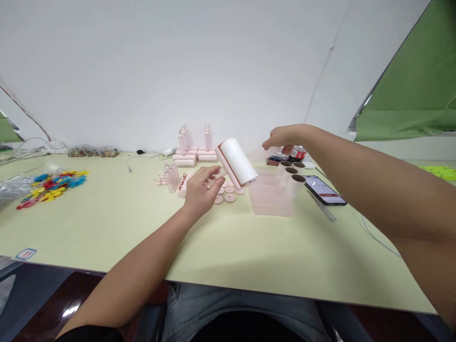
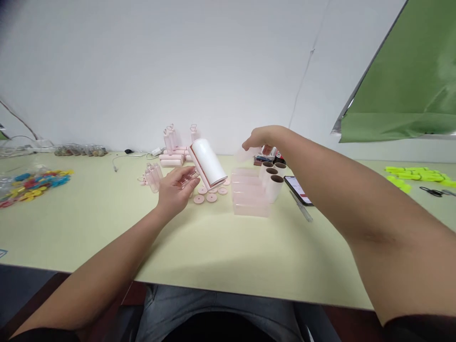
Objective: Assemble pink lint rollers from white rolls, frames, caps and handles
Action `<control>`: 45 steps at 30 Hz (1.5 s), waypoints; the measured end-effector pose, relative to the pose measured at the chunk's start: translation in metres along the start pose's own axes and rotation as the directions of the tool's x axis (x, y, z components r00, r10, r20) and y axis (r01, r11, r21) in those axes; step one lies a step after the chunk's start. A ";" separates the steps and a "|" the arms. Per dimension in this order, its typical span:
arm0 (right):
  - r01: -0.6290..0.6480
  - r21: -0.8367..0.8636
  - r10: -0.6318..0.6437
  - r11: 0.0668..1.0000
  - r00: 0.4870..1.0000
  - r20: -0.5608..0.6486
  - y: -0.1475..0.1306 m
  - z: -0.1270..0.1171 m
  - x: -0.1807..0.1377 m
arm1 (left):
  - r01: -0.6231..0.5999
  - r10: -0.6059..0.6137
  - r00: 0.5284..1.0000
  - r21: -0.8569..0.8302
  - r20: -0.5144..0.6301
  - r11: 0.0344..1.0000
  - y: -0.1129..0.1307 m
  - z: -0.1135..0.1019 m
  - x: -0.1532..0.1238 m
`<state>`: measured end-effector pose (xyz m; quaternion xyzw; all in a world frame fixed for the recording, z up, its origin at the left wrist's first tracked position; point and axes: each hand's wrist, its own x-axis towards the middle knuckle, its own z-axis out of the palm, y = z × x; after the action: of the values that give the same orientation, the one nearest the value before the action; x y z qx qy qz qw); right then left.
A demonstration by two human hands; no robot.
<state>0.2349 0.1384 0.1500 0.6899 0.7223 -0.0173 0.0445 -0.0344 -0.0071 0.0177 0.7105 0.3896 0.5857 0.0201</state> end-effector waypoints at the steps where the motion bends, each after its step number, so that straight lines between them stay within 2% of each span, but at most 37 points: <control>1: -0.035 -0.004 0.035 0.999 0.998 0.048 -0.001 0.001 -0.005 | 0.005 -0.005 1.000 0.000 0.002 1.000 0.000 0.000 0.000; 3: -0.083 -0.039 0.087 0.996 0.988 0.125 -0.007 0.007 -0.015 | 0.013 -0.013 1.000 -0.005 0.004 1.000 -0.001 0.000 0.000; 10: 0.039 -0.212 -0.003 0.977 0.986 0.165 -0.035 0.032 -0.048 | 0.037 -0.037 0.999 -0.020 0.003 0.999 -0.005 0.000 0.000; 15: 0.020 -0.236 0.040 0.972 0.968 0.246 -0.036 0.039 -0.061 | 0.026 -0.026 1.000 -0.015 0.001 1.000 -0.005 0.000 0.000; 25: 0.118 -0.229 -0.069 0.966 0.975 0.210 -0.023 0.043 -0.053 | 0.043 -0.043 0.999 0.007 0.006 0.999 -0.005 -0.001 0.001; 30: 0.098 -0.185 -0.065 0.978 0.982 0.175 -0.023 0.042 -0.055 | 0.050 -0.050 0.999 0.002 0.008 0.999 -0.004 -0.001 0.001; 45: 0.079 -0.175 -0.046 0.981 0.982 0.182 -0.026 0.036 -0.065 | 0.046 -0.046 0.999 -0.007 0.017 0.999 -0.004 -0.002 0.000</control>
<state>0.2137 0.0693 0.1188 0.6555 0.7355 -0.0139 0.1707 -0.0380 -0.0050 0.0162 0.7061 0.4037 0.5805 0.0394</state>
